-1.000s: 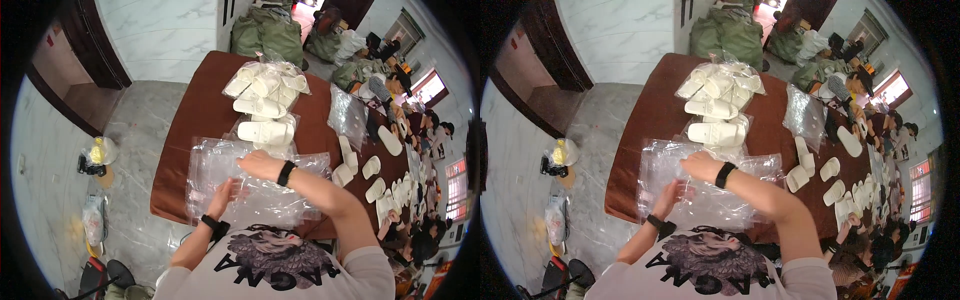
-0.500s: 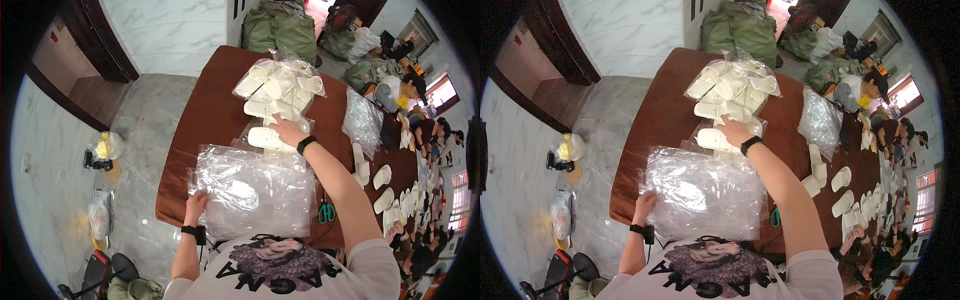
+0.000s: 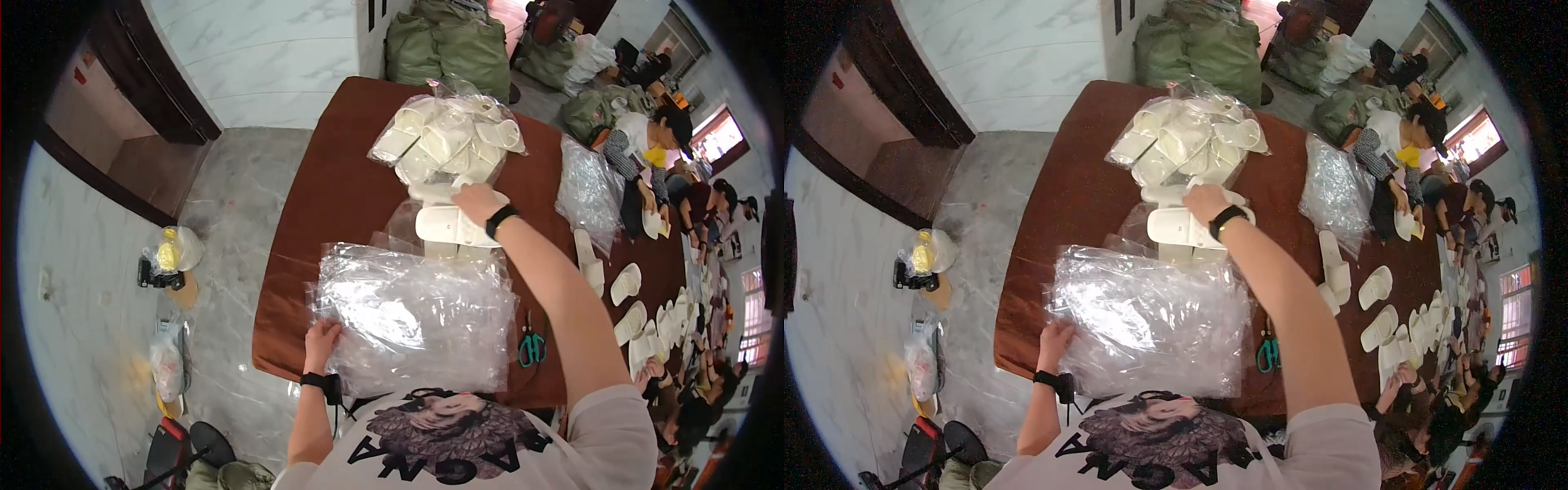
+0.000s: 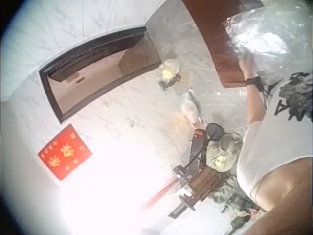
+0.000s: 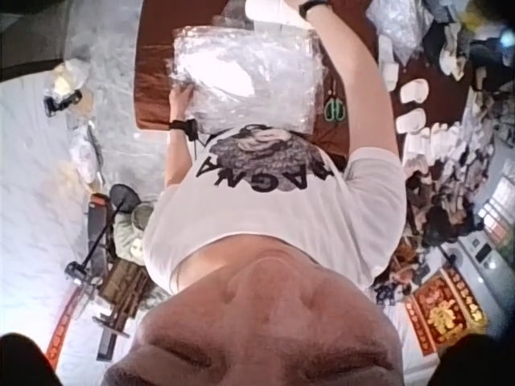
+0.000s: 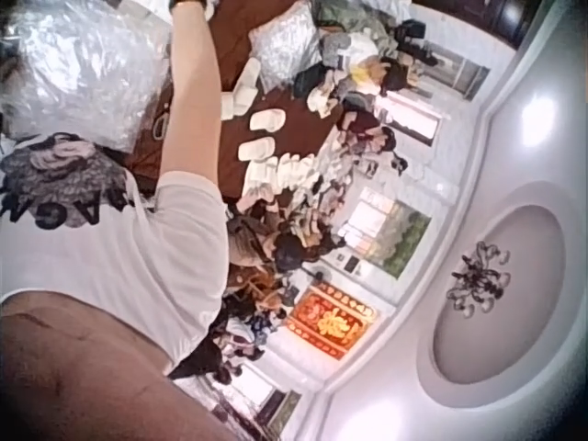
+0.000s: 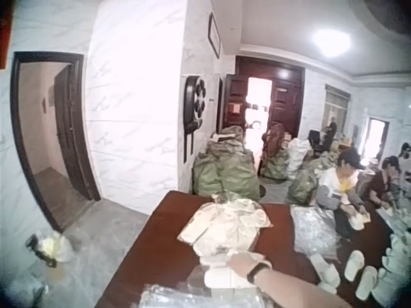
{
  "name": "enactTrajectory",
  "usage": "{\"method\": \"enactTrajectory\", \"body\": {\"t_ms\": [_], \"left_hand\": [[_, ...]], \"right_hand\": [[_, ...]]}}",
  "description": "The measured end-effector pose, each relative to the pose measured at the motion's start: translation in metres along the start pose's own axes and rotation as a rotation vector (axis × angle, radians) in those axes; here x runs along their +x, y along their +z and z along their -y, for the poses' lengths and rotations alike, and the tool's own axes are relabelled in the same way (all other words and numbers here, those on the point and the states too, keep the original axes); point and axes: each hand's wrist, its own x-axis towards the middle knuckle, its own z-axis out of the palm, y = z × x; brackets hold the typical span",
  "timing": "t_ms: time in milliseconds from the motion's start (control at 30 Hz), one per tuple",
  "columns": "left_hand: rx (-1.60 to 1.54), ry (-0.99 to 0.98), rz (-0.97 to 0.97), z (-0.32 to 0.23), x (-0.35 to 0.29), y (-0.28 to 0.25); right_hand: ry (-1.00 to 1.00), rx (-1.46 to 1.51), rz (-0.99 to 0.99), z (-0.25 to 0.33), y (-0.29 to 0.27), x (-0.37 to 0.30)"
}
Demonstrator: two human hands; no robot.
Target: Packing white slippers into clear plastic bags and then into a larger green transport bag.
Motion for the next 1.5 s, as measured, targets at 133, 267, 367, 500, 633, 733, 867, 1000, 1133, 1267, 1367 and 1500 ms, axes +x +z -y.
{"method": "enactTrajectory", "body": {"t_ms": [133,267,367,500,633,733,867,1000,1133,1267,1367,1500], "left_hand": [[-0.049,0.001,0.002,-0.004,0.002,0.0],[-0.006,0.043,0.004,-0.029,-0.004,0.0],[-0.118,0.014,0.045,-0.033,-0.002,0.002],[-0.226,-0.045,0.079,-0.003,0.005,-0.009],[-0.562,-0.076,0.245,-0.04,-0.008,-0.021],[-0.786,-0.119,0.123,-0.064,-0.032,-0.037],[-0.871,-0.007,0.109,-0.045,-0.042,-0.076],[-0.878,0.063,-0.04,-0.05,-0.053,-0.103],[-0.674,0.239,-0.278,-0.068,-0.072,-0.111],[-0.152,0.483,-0.3,-0.091,-0.078,-0.1],[-0.895,0.115,0.013,-0.133,-0.075,-0.06],[-1.035,-0.011,0.251,-0.136,-0.101,0.012]], "right_hand": [[0.17,0.025,0.073,-0.054,-0.05,-0.08],[0.323,-0.161,0.17,-0.139,-0.04,-0.2],[0.567,-0.215,0.3,-0.19,-0.01,-0.301],[0.649,-0.103,0.254,-0.158,0.011,-0.311],[0.37,0.629,0.013,-0.08,0.022,-0.267],[0.69,1.054,0.307,-0.009,0.023,-0.24],[0.984,1.339,0.022,0.065,0.038,-0.269],[1.045,1.287,-0.077,0.124,0.068,-0.305],[1.102,1.168,0.019,0.163,0.066,-0.288],[1.163,1.09,-0.082,0.192,0.045,-0.262],[1.124,0.47,-0.319,0.196,0.042,-0.251],[0.561,1.354,-0.181,0.212,-0.035,-0.235]]}}
